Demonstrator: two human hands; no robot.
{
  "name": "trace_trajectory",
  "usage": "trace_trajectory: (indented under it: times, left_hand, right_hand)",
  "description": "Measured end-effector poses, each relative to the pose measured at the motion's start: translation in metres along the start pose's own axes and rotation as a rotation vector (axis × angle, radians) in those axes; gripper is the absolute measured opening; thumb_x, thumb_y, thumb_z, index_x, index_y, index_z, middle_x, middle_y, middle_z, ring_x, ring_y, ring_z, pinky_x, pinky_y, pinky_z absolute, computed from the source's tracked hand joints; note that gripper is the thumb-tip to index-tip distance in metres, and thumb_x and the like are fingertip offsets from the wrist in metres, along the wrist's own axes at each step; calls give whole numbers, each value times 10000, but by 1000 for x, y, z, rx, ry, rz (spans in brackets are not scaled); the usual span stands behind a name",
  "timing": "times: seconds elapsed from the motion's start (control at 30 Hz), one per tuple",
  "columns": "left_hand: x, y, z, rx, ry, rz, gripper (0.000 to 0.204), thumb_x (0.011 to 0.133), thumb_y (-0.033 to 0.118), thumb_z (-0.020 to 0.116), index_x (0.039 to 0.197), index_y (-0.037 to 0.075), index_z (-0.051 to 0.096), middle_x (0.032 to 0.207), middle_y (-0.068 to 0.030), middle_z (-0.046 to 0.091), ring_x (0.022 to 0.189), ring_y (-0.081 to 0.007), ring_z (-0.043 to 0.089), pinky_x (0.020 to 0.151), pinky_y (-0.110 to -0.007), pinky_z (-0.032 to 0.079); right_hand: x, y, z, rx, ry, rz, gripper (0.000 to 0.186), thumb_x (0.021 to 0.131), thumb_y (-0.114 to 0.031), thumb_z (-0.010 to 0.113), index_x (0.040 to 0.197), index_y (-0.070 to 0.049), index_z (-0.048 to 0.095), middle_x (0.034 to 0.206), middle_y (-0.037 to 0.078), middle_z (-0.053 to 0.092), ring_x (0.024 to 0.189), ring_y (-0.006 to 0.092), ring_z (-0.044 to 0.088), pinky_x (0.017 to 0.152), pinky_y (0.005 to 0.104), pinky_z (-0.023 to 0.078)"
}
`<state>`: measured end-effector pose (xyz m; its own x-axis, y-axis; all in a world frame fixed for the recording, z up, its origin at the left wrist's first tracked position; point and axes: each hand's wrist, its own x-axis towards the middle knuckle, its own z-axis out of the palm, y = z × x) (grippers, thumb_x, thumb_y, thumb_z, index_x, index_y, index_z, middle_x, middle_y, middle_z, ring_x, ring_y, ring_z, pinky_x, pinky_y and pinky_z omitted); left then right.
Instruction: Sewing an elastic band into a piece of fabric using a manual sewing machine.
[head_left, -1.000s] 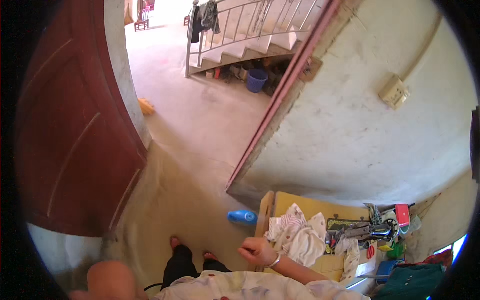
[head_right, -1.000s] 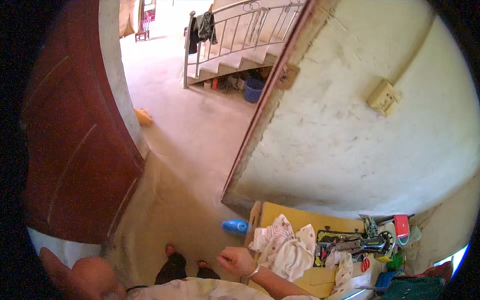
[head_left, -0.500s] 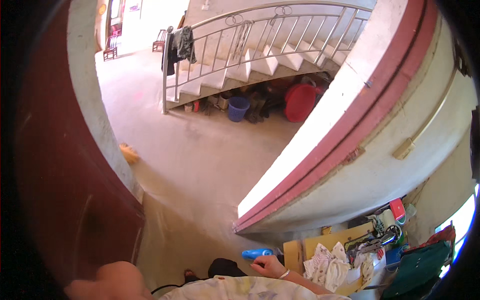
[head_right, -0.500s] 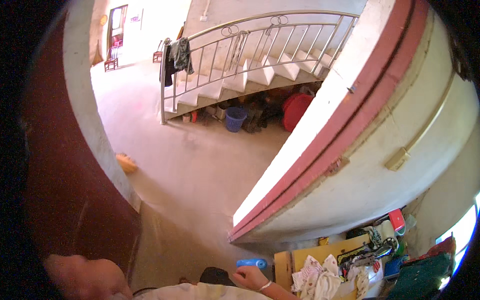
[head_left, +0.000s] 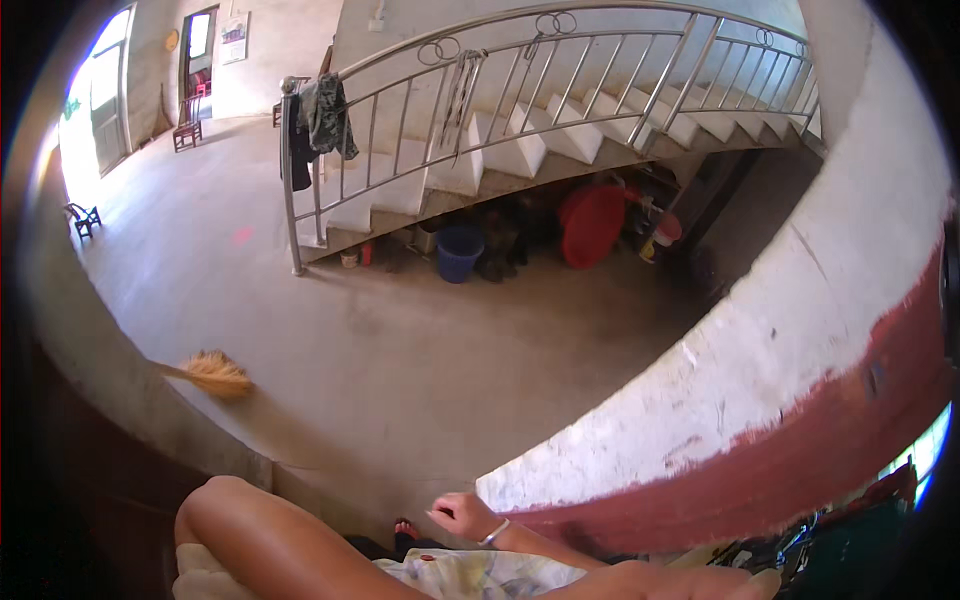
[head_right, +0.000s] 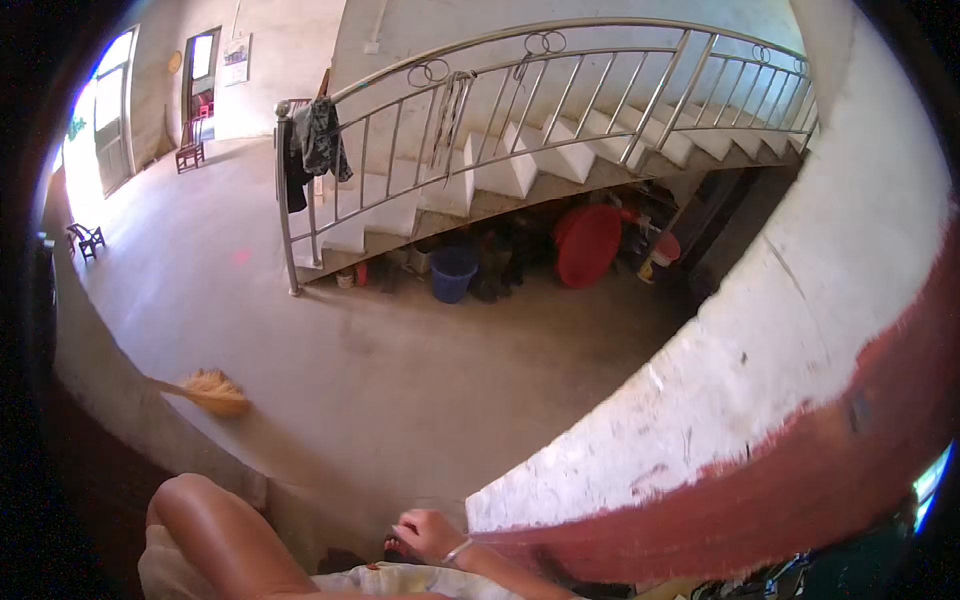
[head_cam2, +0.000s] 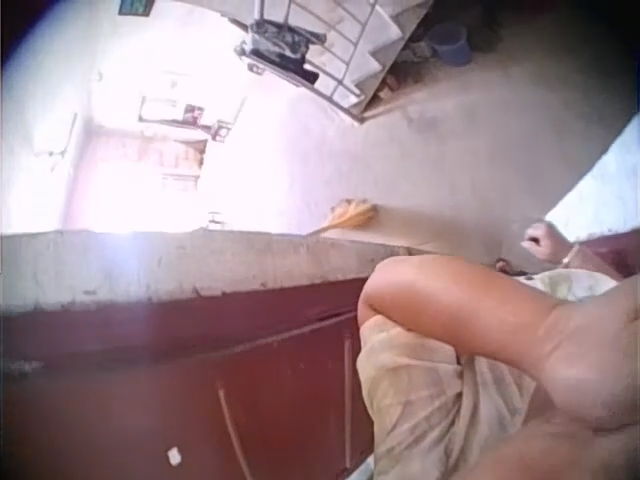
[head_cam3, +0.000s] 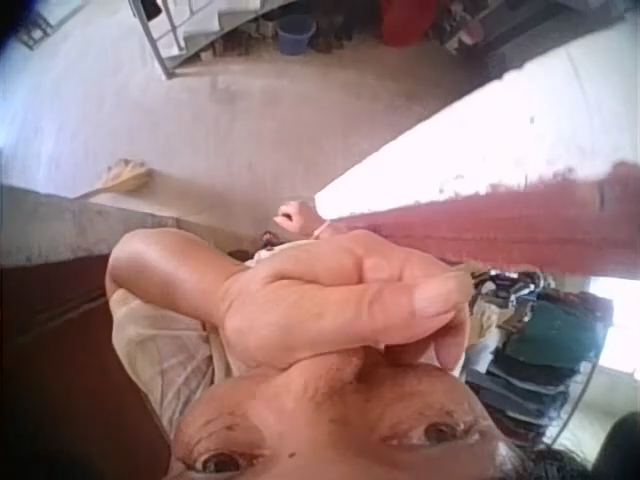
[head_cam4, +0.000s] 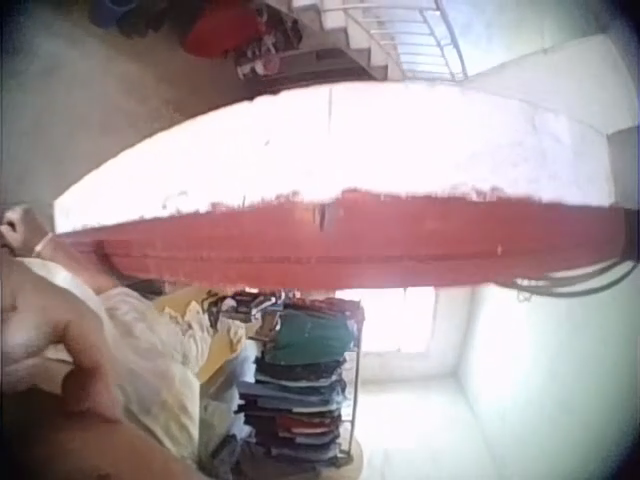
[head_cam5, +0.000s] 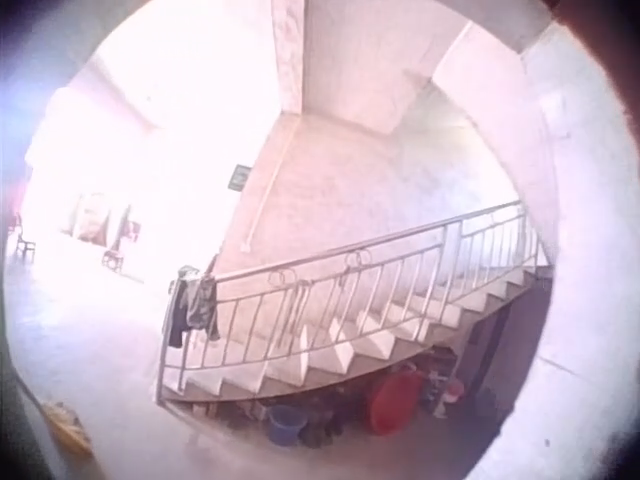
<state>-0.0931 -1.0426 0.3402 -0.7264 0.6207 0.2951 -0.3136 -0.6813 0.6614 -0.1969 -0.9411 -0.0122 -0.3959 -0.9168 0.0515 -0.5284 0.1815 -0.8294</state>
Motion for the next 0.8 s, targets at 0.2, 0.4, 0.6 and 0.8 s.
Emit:
trace_trajectory:
  times: [0.2, 0.4, 0.6, 0.8]
  left_hand:
    - [40, 40, -108, 149, -62, 161, 313, 915, 251, 397, 812, -9, 538, 674, 1, 494, 633, -75, 438, 573, -205, 365]
    - [9, 149, -233, 576, 33, 235, 221, 886, 188, 464, 905, -13, 554, 716, -23, 545, 686, -86, 489, 591, -223, 388]
    - [-26, 262, -352, 729, 157, 418, 130, 785, 58, 596, 848, -56, 588, 785, -139, 585, 703, -224, 549, 629, -303, 440]
    - [-18, 334, -455, 590, 536, 153, 141, 836, 111, 554, 816, -14, 616, 641, -26, 571, 589, -66, 500, 516, -204, 399]
  right_hand:
    - [140, -1, -45, 17, 15, -135, 160, 754, -127, 582, 666, -4, 532, 590, 114, 506, 506, 228, 483, 485, 306, 386]
    - [267, 28, -106, 87, 171, -62, 162, 775, -131, 586, 671, -10, 558, 547, 46, 483, 483, 91, 414, 446, 249, 346]
    - [363, 85, -191, 79, 262, 192, 166, 775, -158, 581, 705, -8, 570, 556, 45, 515, 491, 82, 437, 466, 246, 381]
    - [430, 112, -296, 336, 589, 292, 102, 792, -94, 576, 839, -4, 570, 643, 4, 556, 536, 52, 497, 490, 183, 413]
